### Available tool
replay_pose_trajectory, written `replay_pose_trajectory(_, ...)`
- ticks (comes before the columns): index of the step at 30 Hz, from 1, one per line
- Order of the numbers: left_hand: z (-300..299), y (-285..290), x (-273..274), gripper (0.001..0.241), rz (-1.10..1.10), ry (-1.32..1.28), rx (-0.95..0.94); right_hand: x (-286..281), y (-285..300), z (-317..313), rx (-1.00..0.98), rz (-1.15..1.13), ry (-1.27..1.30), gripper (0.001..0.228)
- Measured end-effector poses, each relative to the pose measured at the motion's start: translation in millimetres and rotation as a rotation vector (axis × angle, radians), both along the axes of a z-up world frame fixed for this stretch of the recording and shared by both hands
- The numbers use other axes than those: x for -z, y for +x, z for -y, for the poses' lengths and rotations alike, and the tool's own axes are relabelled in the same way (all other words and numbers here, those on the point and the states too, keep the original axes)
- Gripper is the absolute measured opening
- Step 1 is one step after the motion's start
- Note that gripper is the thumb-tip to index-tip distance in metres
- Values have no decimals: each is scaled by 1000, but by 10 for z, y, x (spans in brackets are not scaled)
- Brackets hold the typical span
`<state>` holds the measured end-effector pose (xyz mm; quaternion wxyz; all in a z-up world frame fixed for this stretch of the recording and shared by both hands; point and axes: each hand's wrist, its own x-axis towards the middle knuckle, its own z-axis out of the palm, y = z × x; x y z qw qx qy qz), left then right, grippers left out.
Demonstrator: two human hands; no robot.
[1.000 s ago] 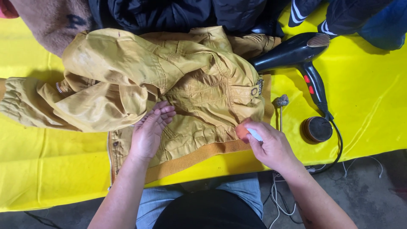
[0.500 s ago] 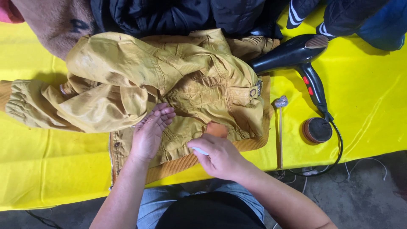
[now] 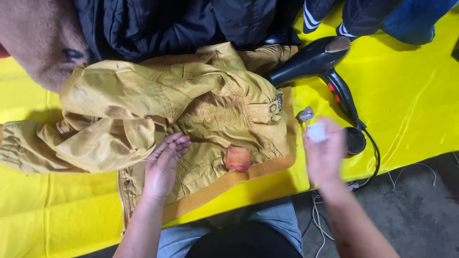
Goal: Applying leather conditioner to a yellow jacket using a sponge applicator and smoothing it by hand.
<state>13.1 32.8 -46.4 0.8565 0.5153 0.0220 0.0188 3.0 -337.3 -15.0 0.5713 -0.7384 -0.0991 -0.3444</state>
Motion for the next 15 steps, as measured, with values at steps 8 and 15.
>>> replay_pose_trajectory(8, -51, -1, 34, 32, 6, 7, 52, -284, 368, 2152, 569, -49, -357, 25)
replay_pose_trajectory(15, -46, 0, 51, 31, 53, 37, 51, 196, 739, 2960, 787, -489, -432, 32)
